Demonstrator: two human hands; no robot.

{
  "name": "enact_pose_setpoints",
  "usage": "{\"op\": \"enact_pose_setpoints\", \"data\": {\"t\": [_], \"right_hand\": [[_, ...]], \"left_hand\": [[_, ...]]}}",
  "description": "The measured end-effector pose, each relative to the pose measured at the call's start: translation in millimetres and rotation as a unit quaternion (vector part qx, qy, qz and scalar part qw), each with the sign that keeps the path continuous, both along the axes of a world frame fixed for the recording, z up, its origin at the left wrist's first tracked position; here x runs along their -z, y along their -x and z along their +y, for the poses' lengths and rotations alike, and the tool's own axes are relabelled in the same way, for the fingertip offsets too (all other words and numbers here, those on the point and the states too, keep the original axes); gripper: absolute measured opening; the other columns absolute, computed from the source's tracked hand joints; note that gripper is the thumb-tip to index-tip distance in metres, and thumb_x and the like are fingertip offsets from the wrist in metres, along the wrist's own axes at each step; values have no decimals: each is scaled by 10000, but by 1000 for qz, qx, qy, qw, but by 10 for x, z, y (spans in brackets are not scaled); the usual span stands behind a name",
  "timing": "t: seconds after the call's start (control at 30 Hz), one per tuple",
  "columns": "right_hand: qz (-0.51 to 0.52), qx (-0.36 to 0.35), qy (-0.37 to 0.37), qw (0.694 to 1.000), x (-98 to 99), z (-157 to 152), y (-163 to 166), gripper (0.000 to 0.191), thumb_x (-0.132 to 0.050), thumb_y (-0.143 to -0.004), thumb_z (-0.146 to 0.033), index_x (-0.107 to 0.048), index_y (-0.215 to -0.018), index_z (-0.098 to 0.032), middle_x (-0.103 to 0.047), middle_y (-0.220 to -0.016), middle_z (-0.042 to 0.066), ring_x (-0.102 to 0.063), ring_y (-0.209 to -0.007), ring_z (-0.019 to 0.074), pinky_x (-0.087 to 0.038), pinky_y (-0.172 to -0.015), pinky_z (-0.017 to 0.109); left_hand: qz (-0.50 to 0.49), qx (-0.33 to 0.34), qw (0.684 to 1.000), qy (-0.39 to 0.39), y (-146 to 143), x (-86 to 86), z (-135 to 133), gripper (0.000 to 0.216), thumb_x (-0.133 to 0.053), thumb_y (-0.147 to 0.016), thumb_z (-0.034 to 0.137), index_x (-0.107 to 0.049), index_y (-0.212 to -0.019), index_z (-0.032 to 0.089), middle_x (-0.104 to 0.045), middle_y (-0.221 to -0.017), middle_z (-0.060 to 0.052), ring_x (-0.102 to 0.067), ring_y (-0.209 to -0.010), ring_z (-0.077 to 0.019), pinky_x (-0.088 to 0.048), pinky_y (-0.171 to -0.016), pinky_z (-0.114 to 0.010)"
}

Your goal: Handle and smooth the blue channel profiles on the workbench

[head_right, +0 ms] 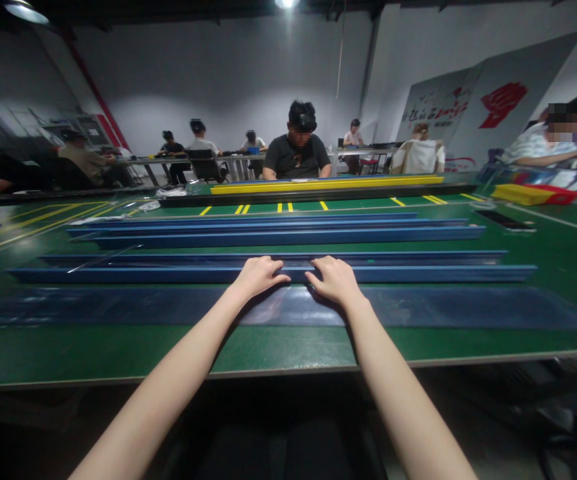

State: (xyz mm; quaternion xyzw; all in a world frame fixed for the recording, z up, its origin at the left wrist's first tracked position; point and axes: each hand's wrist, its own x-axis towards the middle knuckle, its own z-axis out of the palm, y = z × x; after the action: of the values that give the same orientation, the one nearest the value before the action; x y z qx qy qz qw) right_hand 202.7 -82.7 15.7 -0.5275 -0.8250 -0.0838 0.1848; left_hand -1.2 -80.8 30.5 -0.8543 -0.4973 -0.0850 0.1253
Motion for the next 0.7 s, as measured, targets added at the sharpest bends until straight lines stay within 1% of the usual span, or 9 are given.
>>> {"op": "enact_pose_setpoints", "data": {"t": [0.23, 0.43, 0.7], "right_hand": [[-1, 2, 1, 1000, -3, 2, 2, 350, -419, -820, -405, -606, -1026, -193, -632, -1025, 81, -555, -964, 187, -394, -792, 276], [-9, -2, 5, 1000, -6, 1, -1, 341, -413, -825, -406, -605, -1009, -191, -629, -1020, 84, -548, -967, 188, -383, -792, 274], [-16, -24, -8, 1000, 0, -11, 11, 304, -404, -835, -362, -597, -986, -182, -631, -1003, 82, -549, -945, 184, -366, -797, 268]], "left_hand": [[-4, 7, 1000, -10, -4, 2, -5, 358, -452, -812, 517, -613, -857, 201, -655, -832, -62, -596, -832, -205, -407, -647, -260], [-16, 15, 1000, -9, 0, 4, -4, 338, -478, -805, 501, -608, -825, 189, -651, -841, -56, -586, -837, -198, -405, -672, -260], [-26, 57, 997, -34, 18, 46, 21, 296, -520, -797, 459, -591, -863, 180, -635, -956, -39, -541, -920, -183, -401, -716, -255]]}}
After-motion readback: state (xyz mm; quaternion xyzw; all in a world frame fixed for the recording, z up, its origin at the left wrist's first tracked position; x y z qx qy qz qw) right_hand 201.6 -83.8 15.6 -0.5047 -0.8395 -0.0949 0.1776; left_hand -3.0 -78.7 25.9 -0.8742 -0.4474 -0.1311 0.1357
